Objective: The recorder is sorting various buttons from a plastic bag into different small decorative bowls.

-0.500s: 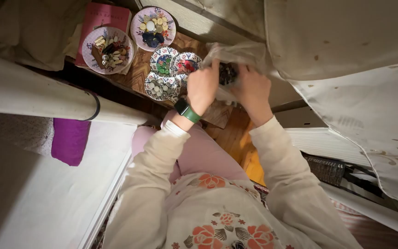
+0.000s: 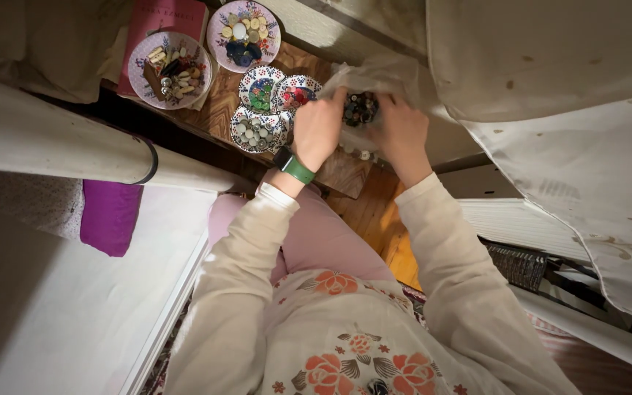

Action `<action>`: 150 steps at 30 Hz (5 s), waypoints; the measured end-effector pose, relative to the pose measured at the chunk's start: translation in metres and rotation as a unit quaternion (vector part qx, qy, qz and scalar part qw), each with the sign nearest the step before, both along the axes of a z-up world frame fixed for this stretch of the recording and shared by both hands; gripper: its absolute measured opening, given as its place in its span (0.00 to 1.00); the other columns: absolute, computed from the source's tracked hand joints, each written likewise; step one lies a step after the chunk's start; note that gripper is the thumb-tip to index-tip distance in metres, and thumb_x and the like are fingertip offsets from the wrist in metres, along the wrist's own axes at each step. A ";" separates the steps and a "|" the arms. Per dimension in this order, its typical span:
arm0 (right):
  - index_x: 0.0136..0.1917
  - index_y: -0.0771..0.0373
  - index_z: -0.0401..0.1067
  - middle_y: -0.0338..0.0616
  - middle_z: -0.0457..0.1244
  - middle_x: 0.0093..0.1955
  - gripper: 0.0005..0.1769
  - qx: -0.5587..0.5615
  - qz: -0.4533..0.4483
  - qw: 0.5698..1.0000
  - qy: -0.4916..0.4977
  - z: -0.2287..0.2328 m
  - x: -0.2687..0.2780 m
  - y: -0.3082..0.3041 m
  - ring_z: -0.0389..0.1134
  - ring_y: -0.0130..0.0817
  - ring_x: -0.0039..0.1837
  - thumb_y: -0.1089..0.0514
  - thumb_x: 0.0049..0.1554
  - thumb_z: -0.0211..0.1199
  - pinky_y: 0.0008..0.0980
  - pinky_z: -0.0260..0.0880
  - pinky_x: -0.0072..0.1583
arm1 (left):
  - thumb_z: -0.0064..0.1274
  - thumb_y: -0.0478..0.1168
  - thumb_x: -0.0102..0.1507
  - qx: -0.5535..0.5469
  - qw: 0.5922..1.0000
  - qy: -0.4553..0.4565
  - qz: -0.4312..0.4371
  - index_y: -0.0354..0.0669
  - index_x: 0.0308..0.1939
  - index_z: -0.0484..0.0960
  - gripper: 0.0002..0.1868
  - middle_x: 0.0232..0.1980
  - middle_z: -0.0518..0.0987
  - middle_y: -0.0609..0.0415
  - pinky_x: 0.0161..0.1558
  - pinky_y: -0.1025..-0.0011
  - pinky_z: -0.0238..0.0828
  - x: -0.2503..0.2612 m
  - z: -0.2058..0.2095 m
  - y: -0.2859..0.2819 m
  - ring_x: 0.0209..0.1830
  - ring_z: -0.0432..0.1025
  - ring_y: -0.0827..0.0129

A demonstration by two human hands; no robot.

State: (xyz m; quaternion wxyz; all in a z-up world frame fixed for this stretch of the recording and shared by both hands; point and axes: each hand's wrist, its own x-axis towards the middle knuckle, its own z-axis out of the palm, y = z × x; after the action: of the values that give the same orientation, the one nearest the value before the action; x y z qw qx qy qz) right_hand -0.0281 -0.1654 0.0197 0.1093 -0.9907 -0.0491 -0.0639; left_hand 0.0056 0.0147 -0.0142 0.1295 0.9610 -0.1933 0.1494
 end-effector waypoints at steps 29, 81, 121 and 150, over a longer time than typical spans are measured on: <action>0.46 0.54 0.80 0.45 0.70 0.41 0.06 0.124 0.081 0.982 -0.119 -0.035 0.002 0.024 0.72 0.46 0.41 0.53 0.55 0.71 0.43 0.71 0.42 | 0.60 0.37 0.63 -0.307 0.945 0.113 0.018 0.45 0.53 0.85 0.14 0.42 0.87 0.51 0.31 0.69 0.77 -0.058 0.029 0.020 0.29 0.81 0.64; 0.51 0.52 0.82 0.48 0.70 0.42 0.14 0.023 -0.005 0.993 -0.117 -0.055 0.006 0.061 0.71 0.48 0.39 0.49 0.52 0.74 0.44 0.71 0.43 | 0.57 0.34 0.64 -0.265 0.949 0.047 0.161 0.46 0.41 0.84 0.04 0.44 0.83 0.54 0.37 0.62 0.78 -0.044 -0.019 0.158 0.37 0.80 0.54; 0.49 0.68 0.81 0.42 0.71 0.40 0.09 0.676 -0.068 0.692 0.247 -0.018 -0.056 -0.034 0.55 0.16 0.31 0.60 0.57 0.70 0.20 0.50 0.34 | 0.53 0.38 0.70 -0.654 0.626 0.424 -0.035 0.37 0.55 0.85 0.12 0.39 0.87 0.59 0.21 0.86 0.53 -0.091 0.032 -0.004 0.21 0.62 0.89; 0.55 0.64 0.80 0.34 0.70 0.42 0.10 0.659 -0.059 0.730 0.172 -0.050 -0.068 -0.005 0.56 0.14 0.36 0.58 0.61 0.68 0.17 0.53 0.38 | 0.63 0.39 0.65 -0.774 0.573 0.158 0.217 0.38 0.45 0.87 0.08 0.30 0.82 0.58 0.21 0.84 0.52 -0.080 -0.023 0.151 0.18 0.61 0.85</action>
State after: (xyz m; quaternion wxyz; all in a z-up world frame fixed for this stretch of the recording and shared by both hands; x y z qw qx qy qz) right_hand -0.0963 -0.1703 -0.0307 0.7369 -0.6654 0.0834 0.0851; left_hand -0.0742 0.1656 -0.0371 0.8162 0.5161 0.2341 0.1121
